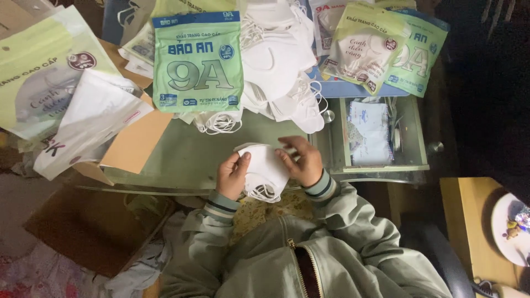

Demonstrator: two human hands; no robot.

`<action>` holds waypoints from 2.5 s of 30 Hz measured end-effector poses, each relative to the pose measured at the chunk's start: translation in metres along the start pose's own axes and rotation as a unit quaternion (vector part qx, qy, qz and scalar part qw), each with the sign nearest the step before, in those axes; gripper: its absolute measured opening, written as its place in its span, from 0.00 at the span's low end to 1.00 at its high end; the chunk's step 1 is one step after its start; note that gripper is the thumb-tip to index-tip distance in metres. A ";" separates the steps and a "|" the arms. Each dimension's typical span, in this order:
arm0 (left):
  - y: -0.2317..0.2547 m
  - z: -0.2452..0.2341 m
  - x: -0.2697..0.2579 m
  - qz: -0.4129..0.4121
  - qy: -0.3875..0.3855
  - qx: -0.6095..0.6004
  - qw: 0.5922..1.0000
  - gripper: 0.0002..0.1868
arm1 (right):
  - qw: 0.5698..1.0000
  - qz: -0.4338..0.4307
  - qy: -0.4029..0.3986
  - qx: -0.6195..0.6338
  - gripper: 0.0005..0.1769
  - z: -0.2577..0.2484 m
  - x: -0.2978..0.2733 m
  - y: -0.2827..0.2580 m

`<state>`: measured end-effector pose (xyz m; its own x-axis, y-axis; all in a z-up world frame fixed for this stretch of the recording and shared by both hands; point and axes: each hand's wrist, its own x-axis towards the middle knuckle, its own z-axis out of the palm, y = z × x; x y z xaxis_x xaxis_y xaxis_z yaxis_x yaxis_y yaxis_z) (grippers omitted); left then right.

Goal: A person is manually inspecting and packing face masks into plastic bags at a workstation.

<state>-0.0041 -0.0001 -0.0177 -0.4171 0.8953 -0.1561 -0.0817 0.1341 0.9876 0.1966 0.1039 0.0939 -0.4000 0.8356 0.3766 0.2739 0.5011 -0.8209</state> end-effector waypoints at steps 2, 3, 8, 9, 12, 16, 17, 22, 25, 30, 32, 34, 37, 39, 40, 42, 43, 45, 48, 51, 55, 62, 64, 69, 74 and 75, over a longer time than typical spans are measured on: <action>0.000 -0.001 -0.002 0.007 0.002 0.006 1.000 0.18 | 0.999 -0.038 0.020 -0.012 0.14 -0.004 0.011 -0.005; 0.000 -0.001 -0.003 0.013 0.002 0.013 1.000 0.17 | 0.996 -0.074 0.042 -0.024 0.13 -0.006 0.016 -0.008; 0.010 0.000 -0.006 0.019 0.004 0.006 1.000 0.17 | 0.999 -0.033 0.007 0.006 0.13 -0.006 0.038 -0.016; 0.006 0.000 -0.006 0.021 0.005 0.010 1.000 0.17 | 1.000 -0.022 -0.012 0.018 0.13 -0.005 0.041 -0.015; 0.005 -0.002 -0.007 0.027 -0.001 0.017 0.999 0.18 | 0.997 0.007 -0.047 0.056 0.15 0.006 0.049 -0.014; -0.005 -0.001 -0.001 0.047 -0.005 0.017 0.999 0.18 | 0.963 0.100 -0.121 0.218 0.17 0.031 0.075 -0.025; -0.006 -0.001 -0.001 0.053 -0.007 0.017 0.998 0.18 | 0.934 0.192 -0.152 0.261 0.28 0.037 0.084 -0.033; -0.026 0.002 0.000 0.055 -0.006 0.009 0.998 0.17 | 0.880 0.294 -0.178 0.328 0.29 0.077 0.124 -0.041; -0.027 0.002 0.001 0.045 -0.004 -0.004 0.999 0.18 | 0.872 0.310 -0.145 0.350 0.18 0.089 0.149 -0.051; -0.011 0.002 0.002 0.074 -0.019 -0.024 0.997 0.17 | 0.872 0.321 -0.174 0.325 0.22 0.096 0.179 -0.043; -0.004 0.002 -0.001 0.064 -0.022 -0.027 0.997 0.17 | 0.897 0.285 -0.225 0.253 0.18 0.062 0.183 -0.070; 0.004 0.002 -0.003 0.055 -0.023 -0.030 0.998 0.17 | 0.913 0.245 -0.272 0.180 0.14 0.046 0.192 -0.064; 0.021 0.005 -0.003 0.069 -0.016 -0.016 0.997 0.18 | 0.981 -0.104 -0.156 0.048 0.11 0.041 0.223 -0.016; 0.037 0.008 -0.007 0.046 -0.017 -0.022 0.999 0.21 | 0.964 -0.154 0.007 -0.217 0.04 0.021 0.250 0.002; 0.045 0.009 -0.010 0.048 -0.018 -0.020 0.999 0.21 | 0.964 -0.155 0.009 -0.215 0.04 0.014 0.263 0.003; 0.063 0.011 -0.011 0.128 -0.037 0.013 0.991 0.26 | 0.915 -0.224 -0.016 -0.336 0.25 -0.002 0.296 0.003; 0.064 0.010 -0.011 0.132 -0.038 0.016 0.990 0.26 | 0.915 -0.225 -0.011 -0.335 0.25 -0.002 0.308 -0.001; 0.067 0.009 -0.010 0.076 -0.036 0.033 0.996 0.28 | 0.883 -0.106 -0.166 -0.426 0.46 -0.003 0.333 -0.009; 0.068 0.008 -0.007 0.137 -0.021 0.073 0.988 0.27 | 0.852 0.018 -0.266 -0.451 0.51 0.001 0.359 -0.035; 0.069 0.010 -0.009 0.093 -0.019 0.077 0.993 0.26 | 0.844 0.049 -0.300 -0.441 0.48 0.008 0.366 -0.043; 0.070 0.011 -0.005 0.116 -0.016 0.072 0.991 0.26 | 0.862 0.027 -0.290 -0.416 0.31 0.016 0.373 -0.023; 0.072 0.011 -0.006 0.095 -0.014 0.046 0.994 0.26 | 0.941 0.089 -0.130 -0.301 0.32 -0.008 0.380 0.004; 0.071 0.012 -0.006 0.085 -0.017 0.019 0.996 0.25 | 0.955 0.085 -0.072 -0.274 0.28 -0.031 0.374 0.015; 0.067 0.010 -0.008 0.038 -0.045 -0.002 0.998 0.27 | 0.976 0.139 -0.093 0.143 0.18 -0.108 0.304 -0.052; 0.080 0.012 -0.013 0.018 -0.032 0.035 0.999 0.22 | 0.941 0.209 -0.246 0.103 0.22 -0.137 0.237 -0.058; 0.078 0.013 -0.014 0.038 -0.028 0.039 0.998 0.22 | 0.929 0.241 -0.267 0.090 0.24 -0.137 0.223 -0.055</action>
<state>0.0071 0.0031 0.0619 -0.3685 0.9260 -0.0825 0.0191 0.0963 0.9952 0.2124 0.2936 0.2823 -0.6585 0.6987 -0.2798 0.4025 0.0127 -0.9153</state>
